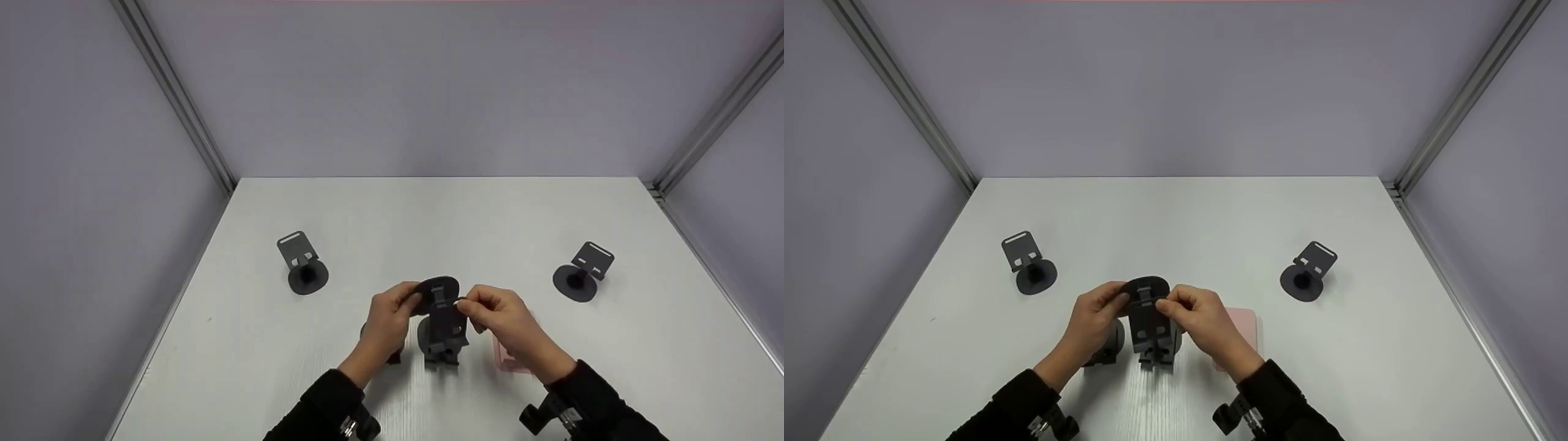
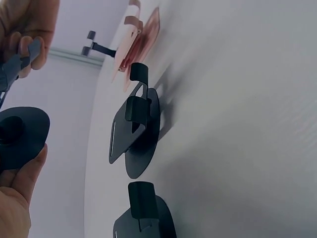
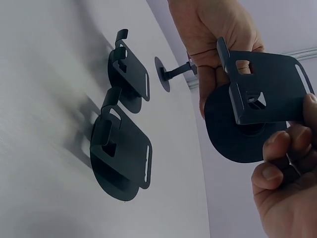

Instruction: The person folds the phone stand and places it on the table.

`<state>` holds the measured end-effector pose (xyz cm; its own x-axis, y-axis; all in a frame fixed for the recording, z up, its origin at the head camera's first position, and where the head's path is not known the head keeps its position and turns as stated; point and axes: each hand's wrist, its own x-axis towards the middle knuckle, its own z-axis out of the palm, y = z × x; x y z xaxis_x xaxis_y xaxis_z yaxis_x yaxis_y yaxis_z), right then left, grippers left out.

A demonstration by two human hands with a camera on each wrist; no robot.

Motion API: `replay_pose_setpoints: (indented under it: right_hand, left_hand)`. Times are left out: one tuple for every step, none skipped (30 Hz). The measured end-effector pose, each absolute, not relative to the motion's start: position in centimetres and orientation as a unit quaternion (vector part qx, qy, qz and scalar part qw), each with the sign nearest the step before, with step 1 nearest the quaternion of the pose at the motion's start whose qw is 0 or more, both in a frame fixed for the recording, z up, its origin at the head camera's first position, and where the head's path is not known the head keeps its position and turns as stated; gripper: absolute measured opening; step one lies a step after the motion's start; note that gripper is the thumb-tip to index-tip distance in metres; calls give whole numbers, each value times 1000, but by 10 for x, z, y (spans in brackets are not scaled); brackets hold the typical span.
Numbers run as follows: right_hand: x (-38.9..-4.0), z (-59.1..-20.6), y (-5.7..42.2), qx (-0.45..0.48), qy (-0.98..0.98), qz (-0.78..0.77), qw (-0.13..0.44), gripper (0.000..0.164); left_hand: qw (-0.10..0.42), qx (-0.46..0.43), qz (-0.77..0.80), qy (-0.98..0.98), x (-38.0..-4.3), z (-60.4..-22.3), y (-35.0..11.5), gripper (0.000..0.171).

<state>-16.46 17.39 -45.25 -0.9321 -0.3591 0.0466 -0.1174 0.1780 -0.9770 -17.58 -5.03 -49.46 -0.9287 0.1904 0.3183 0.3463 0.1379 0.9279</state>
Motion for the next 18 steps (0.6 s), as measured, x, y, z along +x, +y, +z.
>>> replay_pose_setpoints:
  right_hand:
    - [-164, -453, 173, -157, 762, -620, 97, 27]
    - [-164, -453, 173, -157, 764, -618, 95, 27]
    - [-164, -453, 172, -158, 766, -617, 94, 27]
    - [-163, -452, 172, -162, 767, -614, 90, 27]
    - [-162, -452, 171, -165, 768, -612, 86, 26]
    - [-162, -451, 171, -168, 769, -611, 83, 26]
    - [-161, -451, 170, -171, 770, -610, 78, 26]
    - [-161, -450, 170, -175, 770, -609, 73, 25]
    - [-160, -450, 170, -177, 769, -610, 70, 25]
    - [-159, -449, 169, -176, 770, -610, 68, 25]
    - [-159, -449, 169, -174, 770, -610, 67, 25]
    - [-158, -449, 169, -171, 770, -611, 67, 26]
    - [-158, -450, 169, -168, 770, -612, 69, 26]
    - [-158, -451, 169, -165, 769, -613, 71, 27]
    - [-157, -452, 168, -161, 769, -614, 74, 28]
    - [-157, -453, 168, -160, 769, -614, 75, 28]
    - [-157, -454, 168, -159, 768, -616, 76, 29]
    - [-157, -454, 167, -158, 768, -617, 76, 29]
  left_hand:
    - [66, -181, -627, -754, -175, -495, -51, 17]
    - [70, -184, -623, -757, -175, -495, -51, 17]
    - [73, -186, -617, -761, -175, -496, -51, 17]
    - [76, -188, -614, -763, -174, -496, -51, 17]
    - [79, -191, -611, -764, -174, -496, -51, 17]
    - [81, -192, -610, -765, -174, -496, -50, 17]
    - [83, -193, -611, -763, -173, -495, -50, 18]
    - [85, -195, -612, -761, -173, -495, -50, 18]
    - [88, -197, -613, -760, -173, -495, -49, 18]
    - [90, -202, -616, -756, -172, -494, -49, 18]
    - [92, -205, -617, -754, -171, -494, -48, 18]
    - [94, -209, -616, -754, -171, -494, -48, 18]
    - [96, -212, -614, -754, -170, -493, -48, 18]
    - [100, -215, -609, -756, -170, -494, -48, 18]
    - [103, -218, -605, -759, -169, -494, -48, 18]
    - [108, -220, -600, -762, -169, -494, -48, 18]
    - [113, -222, -594, -765, -169, -494, -48, 17]
    - [119, -224, -590, -767, -168, -495, -48, 17]
